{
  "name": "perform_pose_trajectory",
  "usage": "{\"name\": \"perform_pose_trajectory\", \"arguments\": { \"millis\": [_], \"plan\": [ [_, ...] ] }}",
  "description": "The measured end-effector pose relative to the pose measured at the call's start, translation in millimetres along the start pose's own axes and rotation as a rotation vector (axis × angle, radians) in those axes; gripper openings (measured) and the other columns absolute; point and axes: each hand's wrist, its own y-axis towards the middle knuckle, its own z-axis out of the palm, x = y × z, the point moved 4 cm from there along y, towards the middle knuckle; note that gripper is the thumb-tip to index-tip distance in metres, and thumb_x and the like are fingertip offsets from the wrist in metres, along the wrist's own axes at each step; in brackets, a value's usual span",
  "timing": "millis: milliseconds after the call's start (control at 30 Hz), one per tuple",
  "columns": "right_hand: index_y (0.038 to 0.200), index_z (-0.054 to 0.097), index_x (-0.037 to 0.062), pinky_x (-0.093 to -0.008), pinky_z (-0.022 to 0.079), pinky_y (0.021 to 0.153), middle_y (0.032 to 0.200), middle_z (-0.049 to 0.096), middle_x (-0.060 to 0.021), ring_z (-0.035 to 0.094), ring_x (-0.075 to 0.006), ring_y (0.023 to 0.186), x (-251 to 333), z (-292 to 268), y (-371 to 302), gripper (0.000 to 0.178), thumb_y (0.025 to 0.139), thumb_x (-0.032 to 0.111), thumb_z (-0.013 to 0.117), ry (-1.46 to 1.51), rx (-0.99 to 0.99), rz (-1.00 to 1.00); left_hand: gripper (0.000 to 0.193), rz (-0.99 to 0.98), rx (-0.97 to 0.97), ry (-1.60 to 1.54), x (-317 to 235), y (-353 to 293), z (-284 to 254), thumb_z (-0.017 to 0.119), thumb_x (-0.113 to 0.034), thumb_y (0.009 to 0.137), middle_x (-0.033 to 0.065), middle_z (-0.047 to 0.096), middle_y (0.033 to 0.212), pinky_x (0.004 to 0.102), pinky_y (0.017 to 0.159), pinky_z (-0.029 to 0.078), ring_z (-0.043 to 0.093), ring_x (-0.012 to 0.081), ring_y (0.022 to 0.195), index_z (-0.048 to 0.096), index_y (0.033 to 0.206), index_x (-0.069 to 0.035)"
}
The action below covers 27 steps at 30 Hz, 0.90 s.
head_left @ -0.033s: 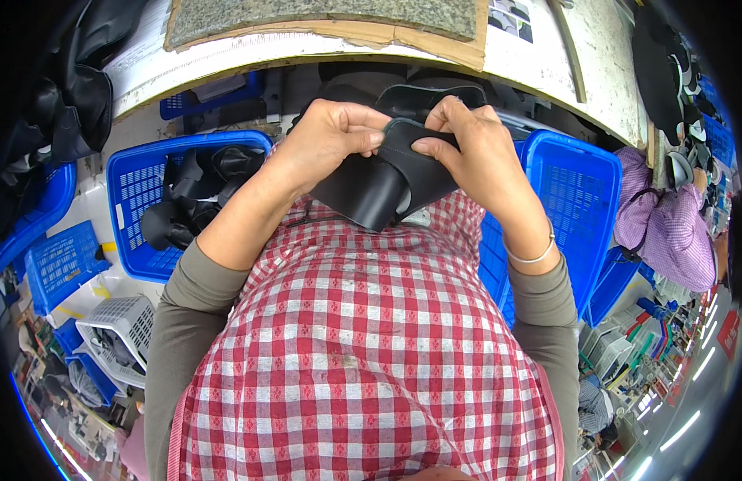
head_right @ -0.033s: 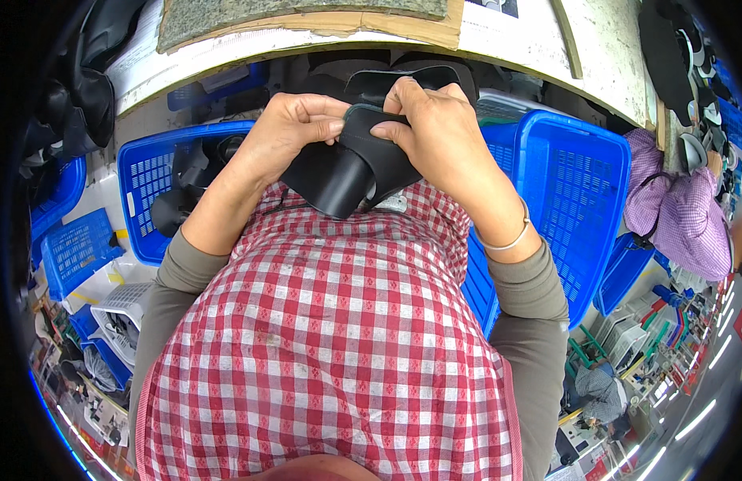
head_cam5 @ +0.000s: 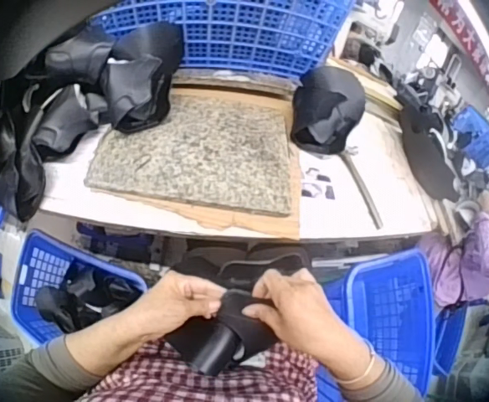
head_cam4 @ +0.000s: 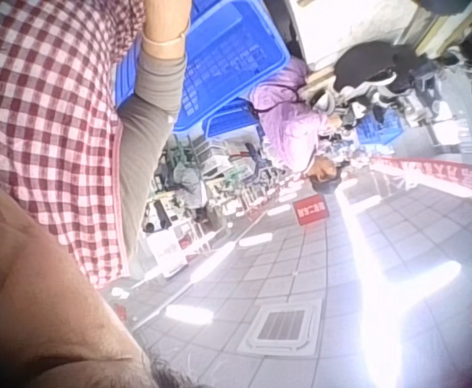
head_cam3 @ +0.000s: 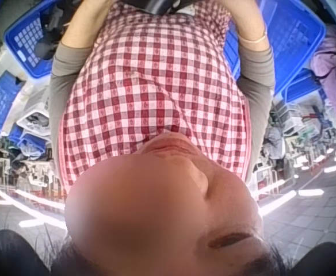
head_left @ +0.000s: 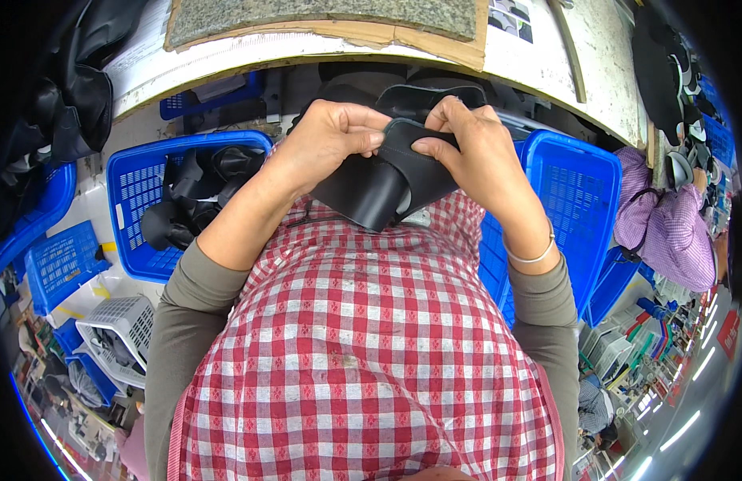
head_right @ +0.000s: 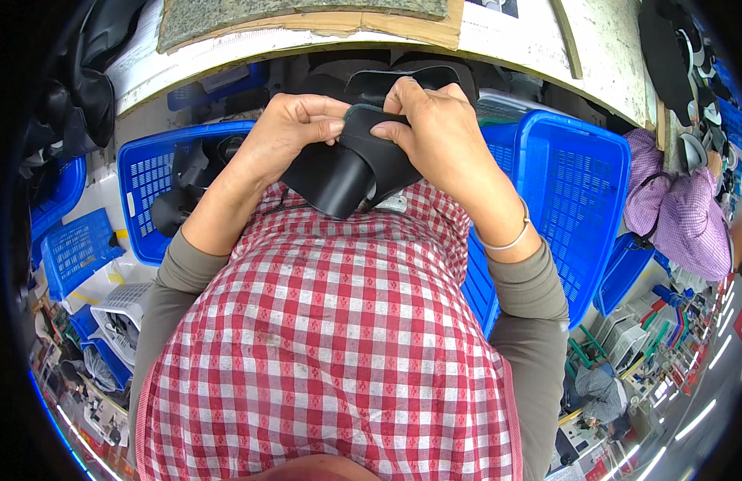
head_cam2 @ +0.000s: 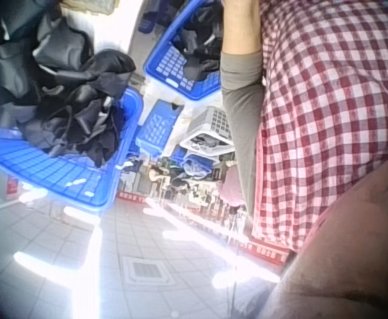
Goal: The person repeatedly picks up black shoe uppers from a blue basket, aligns and folds the edges, and uses a hammer to tap the seams on a workbench. The person turns the pieces over and continues hammering different edges, then places the finished pieces back on the bench.
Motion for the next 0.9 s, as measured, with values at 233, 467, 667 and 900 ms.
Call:
{"name": "perform_pose_trajectory", "arguments": {
  "millis": [233, 467, 667, 900],
  "plan": [
    [0.094, 0.063, 0.0061, -0.0405, 0.047, 0.079, 0.078, 0.068, -0.0122, 0.064, -0.0334, 0.077, 2.5, -0.8, -3.5, 0.028, 0.083, 0.021, 0.085, -0.04, 0.041, 0.042, 0.026, -0.02, 0.003, -0.036, -4.6, -9.0, 2.7, 0.074, -0.008, 0.096, 0.0061, 0.079, 0.102, 0.0259, 0.08, 0.054, 0.067, 0.0093, 0.086, 0.077, 0.12, 0.0],
    [0.095, 0.063, 0.0085, -0.0431, 0.045, 0.077, 0.076, 0.071, -0.0073, 0.071, -0.0302, 0.077, 18.8, 4.9, 4.3, 0.036, 0.078, 0.029, 0.087, -0.175, -0.029, -0.085, 0.016, -0.073, -0.071, -0.135, -6.0, -16.7, 10.8, 0.08, -0.005, 0.091, 0.005, 0.078, 0.096, 0.0239, 0.081, 0.055, 0.071, 0.0087, 0.086, 0.076, 0.106, 0.0],
    [0.107, 0.07, 0.0018, -0.0372, 0.059, 0.074, 0.094, 0.075, -0.0126, 0.075, -0.028, 0.085, -13.0, -16.8, -3.9, 0.053, 0.073, 0.034, 0.095, 0.143, -0.114, 0.328, 0.012, -0.02, -0.232, -0.057, -4.4, -34.2, -14.6, 0.079, -0.002, 0.09, 0.0054, 0.078, 0.094, 0.0248, 0.083, 0.055, 0.071, 0.0092, 0.087, 0.077, 0.102, -0.001],
    [0.122, 0.07, -0.0049, -0.0295, 0.058, 0.08, 0.103, 0.075, -0.0119, 0.069, -0.0135, 0.092, -23.6, 7.6, -20.9, 0.043, 0.089, 0.017, 0.085, 0.483, 0.03, 0.362, 0.031, -0.077, 0.173, 0.006, -16.1, -18.4, -16.5, 0.082, -0.006, 0.089, 0.0062, 0.077, 0.105, 0.0262, 0.089, 0.055, 0.07, 0.0108, 0.093, 0.076, 0.117, 0.002]
  ]
}}
